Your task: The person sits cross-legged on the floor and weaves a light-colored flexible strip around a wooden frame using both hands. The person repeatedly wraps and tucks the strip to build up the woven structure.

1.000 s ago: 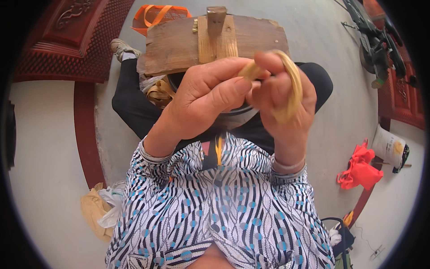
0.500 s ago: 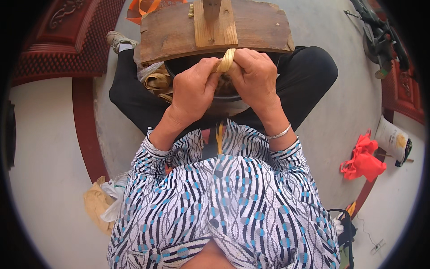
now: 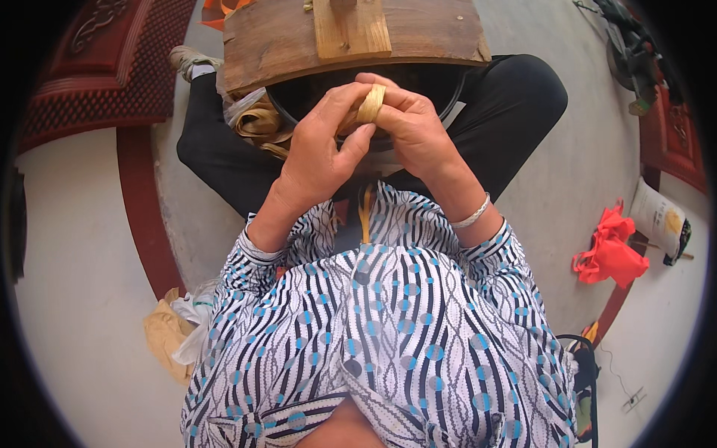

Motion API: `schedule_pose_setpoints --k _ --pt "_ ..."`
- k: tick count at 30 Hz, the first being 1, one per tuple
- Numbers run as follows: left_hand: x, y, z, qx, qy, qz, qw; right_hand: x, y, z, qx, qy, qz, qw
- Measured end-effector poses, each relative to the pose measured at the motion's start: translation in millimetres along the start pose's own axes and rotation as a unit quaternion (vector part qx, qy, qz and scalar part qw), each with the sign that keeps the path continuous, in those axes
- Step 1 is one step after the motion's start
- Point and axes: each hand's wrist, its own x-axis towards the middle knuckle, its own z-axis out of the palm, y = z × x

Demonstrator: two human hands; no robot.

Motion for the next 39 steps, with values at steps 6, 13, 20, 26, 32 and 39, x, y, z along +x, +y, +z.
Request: schedule_pose_setpoints --k 6,13,20,26,32,39 --pt "16.8 -1.8 6.1 0.127 0.009 -0.098 0.987 4.1 -5.7 14.3 -0.363 0.052 -0.249 0.896" --pt "-11.6 -10.2 -9.9 -0.227 -0.047 -0.269 0.935 2.9 -22.3 3.9 -0.047 0.074 -0.234 0.968" --pt "-22.9 -14.2 -31.8 0.233 -0.012 0.016 0.972 1.8 -35.6 -8.9 -0.317 0.051 -0.225 0.920" --pt "-6.3 -4.1 -27.0 0.181 -0.071 0.055 0.979 -1.8 -52.1 22.8 -0.700 -0.135 -0.293 0.637" --pt "-3.1 2.3 -48.5 0.006 -0.232 -0.154 0.960 -6.3 -73.2 10.4 -0.718 -0.220 -0.234 0.617" --pt "20.6 -12.9 -46.3 -0.139 -0.156 -0.175 0.962 1.0 -75.6 8.7 -0.452 -0.099 -0.052 0.885"
